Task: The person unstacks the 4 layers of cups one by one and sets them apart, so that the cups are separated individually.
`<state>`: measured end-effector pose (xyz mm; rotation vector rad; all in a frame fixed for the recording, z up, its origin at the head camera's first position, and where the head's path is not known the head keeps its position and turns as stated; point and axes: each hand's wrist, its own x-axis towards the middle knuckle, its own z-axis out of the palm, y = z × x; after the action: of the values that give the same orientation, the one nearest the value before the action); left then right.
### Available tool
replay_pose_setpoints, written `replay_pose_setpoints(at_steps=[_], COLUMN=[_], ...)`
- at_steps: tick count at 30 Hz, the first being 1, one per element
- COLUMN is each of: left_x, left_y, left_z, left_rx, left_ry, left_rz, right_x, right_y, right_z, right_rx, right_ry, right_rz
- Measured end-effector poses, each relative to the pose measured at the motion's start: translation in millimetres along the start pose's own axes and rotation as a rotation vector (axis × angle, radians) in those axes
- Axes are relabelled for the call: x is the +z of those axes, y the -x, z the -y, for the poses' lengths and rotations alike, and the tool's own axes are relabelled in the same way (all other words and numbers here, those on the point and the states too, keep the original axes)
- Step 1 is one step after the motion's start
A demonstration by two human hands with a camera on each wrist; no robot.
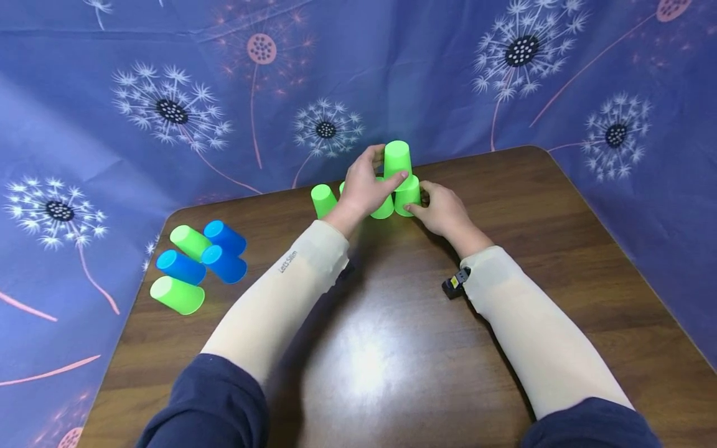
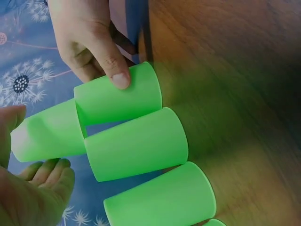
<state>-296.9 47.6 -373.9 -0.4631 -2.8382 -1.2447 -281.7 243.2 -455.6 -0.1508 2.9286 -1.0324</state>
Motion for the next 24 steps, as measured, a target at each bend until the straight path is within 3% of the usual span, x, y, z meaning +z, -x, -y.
replay_pose_setpoints(at_steps=[12,24], left_x=[6.6,-13.2], left_y=[-7.3,8.3], left_z=[-1.0,5.0], left_rx=[-0.027,-0.009], left_ry=[-0.025,0.062], left_rz=[-0.038,-0.08], right_x=[2.2,2.0], right_y=[-2.5,-1.3], right_z=[-2.0,-2.7], right_rx=[0.003,0.001], right_ry=[-0.018,-0.014], right_rz=[0.006,-0.002])
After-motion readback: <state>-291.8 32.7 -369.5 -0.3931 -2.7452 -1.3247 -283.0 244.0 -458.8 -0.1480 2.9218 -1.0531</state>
